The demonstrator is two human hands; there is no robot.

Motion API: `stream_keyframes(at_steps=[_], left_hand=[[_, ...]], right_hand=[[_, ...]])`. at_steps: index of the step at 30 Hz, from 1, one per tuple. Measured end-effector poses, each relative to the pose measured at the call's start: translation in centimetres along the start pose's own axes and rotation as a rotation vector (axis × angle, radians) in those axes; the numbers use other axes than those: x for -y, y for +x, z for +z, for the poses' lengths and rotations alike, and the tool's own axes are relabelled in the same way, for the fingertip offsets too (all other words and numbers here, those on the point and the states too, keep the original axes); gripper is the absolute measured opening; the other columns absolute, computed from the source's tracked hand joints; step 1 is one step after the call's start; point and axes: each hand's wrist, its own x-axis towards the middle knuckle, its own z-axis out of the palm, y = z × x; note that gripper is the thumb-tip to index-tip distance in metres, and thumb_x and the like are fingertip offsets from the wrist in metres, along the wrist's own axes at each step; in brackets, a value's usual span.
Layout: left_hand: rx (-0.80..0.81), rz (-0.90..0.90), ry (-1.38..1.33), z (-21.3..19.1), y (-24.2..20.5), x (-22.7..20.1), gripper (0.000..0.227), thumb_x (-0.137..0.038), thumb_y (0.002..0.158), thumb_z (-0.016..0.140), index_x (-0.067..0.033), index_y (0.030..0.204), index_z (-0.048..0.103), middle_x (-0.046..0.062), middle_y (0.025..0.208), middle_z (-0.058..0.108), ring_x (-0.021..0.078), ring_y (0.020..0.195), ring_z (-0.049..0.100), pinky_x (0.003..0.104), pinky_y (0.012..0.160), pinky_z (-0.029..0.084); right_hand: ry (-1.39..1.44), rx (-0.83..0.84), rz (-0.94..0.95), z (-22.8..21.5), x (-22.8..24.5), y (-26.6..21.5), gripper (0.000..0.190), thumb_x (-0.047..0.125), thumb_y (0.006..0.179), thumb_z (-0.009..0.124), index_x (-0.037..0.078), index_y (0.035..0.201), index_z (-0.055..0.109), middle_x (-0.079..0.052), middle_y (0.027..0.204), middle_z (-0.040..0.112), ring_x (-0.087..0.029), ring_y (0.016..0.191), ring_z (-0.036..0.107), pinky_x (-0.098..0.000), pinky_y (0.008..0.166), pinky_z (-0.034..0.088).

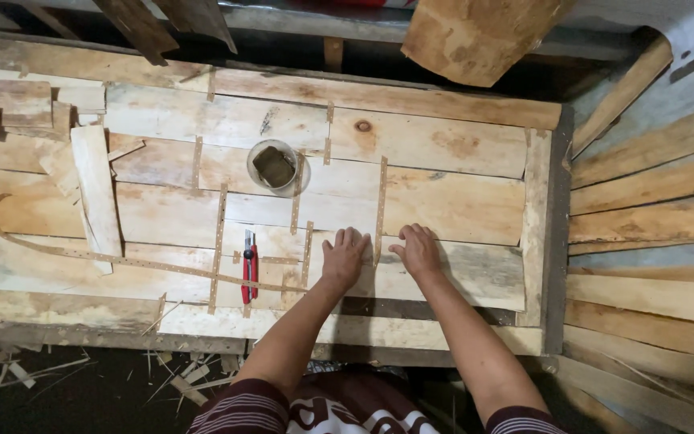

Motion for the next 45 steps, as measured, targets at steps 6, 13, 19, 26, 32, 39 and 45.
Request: stream_keyframes(at_steps=[6,13,19,26,32,39,45], left_hand=[[0.039,-0.020,0.022,-0.9,-0.4,-0.7,0.075,-0.015,0.087,0.067,-0.0262,0.155,0.037,0.014,0.155,0.034,0.0314,0.145,0.029,0.066,0.105,0.034],[0.003,-0.019,0.020,0.2,-0.2,-0.4,0.075,-0.015,0.088,0.065,-0.0256,0.157,0.037,0.015,0.157,0.033,0.0325,0.147,0.030,0.066,0.105,0.036],[0.060,0.001,0.017,-0.4,-0.3,-0.4,0.076,-0.016,0.088,0.065,-0.0267,0.157,0.034,0.015,0.158,0.030,0.0338,0.146,0.028,0.068,0.105,0.034],[0.049,0.000,0.050,-0.4,-0.4,-0.5,0.076,-0.015,0.089,0.063,-0.0266,0.158,0.033,0.016,0.158,0.030,0.0335,0.146,0.028,0.067,0.104,0.034],[-0.012,0.003,0.056,0.6,-0.2,-0.1,0.071,-0.016,0.091,0.061,-0.0284,0.157,0.035,0.016,0.157,0.032,0.0332,0.145,0.028,0.068,0.103,0.034],[-0.029,0.002,0.065,1.0,-0.4,-0.3,0.073,-0.015,0.090,0.060,-0.0279,0.157,0.036,0.015,0.155,0.035,0.0328,0.145,0.030,0.067,0.103,0.034],[-0.134,0.000,0.077,2.1,-0.2,-0.7,0.073,-0.015,0.089,0.061,-0.0241,0.156,0.036,0.015,0.152,0.038,0.0341,0.144,0.030,0.069,0.104,0.032]], right_hand=[[-0.008,-0.024,-0.050,0.2,-0.4,0.3,0.039,0.027,0.070,0.090,0.006,0.092,0.065,-0.013,0.095,0.065,-0.037,0.098,0.060,-0.0465,0.087,0.048],[-0.073,0.050,-0.044,0.2,-0.4,2.0,0.040,0.029,0.069,0.091,0.007,0.089,0.065,-0.012,0.094,0.067,-0.035,0.096,0.062,-0.0464,0.088,0.048],[-0.057,0.234,0.134,1.7,-1.3,4.5,0.027,0.034,0.081,0.083,0.011,0.085,0.070,-0.011,0.092,0.071,-0.032,0.095,0.066,-0.0460,0.086,0.052],[-0.119,0.249,0.246,0.5,1.6,5.7,0.061,0.064,0.080,0.078,0.005,0.087,0.069,-0.018,0.092,0.073,-0.036,0.091,0.069,-0.0496,0.081,0.055],[-0.177,0.237,0.156,-0.1,1.9,5.2,0.072,0.067,0.067,0.085,0.001,0.090,0.067,-0.021,0.093,0.072,-0.039,0.093,0.069,-0.0501,0.081,0.055],[-0.161,0.246,0.097,0.2,0.9,5.5,0.078,0.065,0.059,0.090,0.000,0.094,0.065,-0.021,0.098,0.072,-0.039,0.099,0.068,-0.0486,0.088,0.053],[-0.175,0.267,0.162,0.6,1.4,5.5,0.080,0.062,0.061,0.091,0.000,0.102,0.064,-0.022,0.109,0.070,-0.039,0.108,0.065,-0.0473,0.096,0.050]])
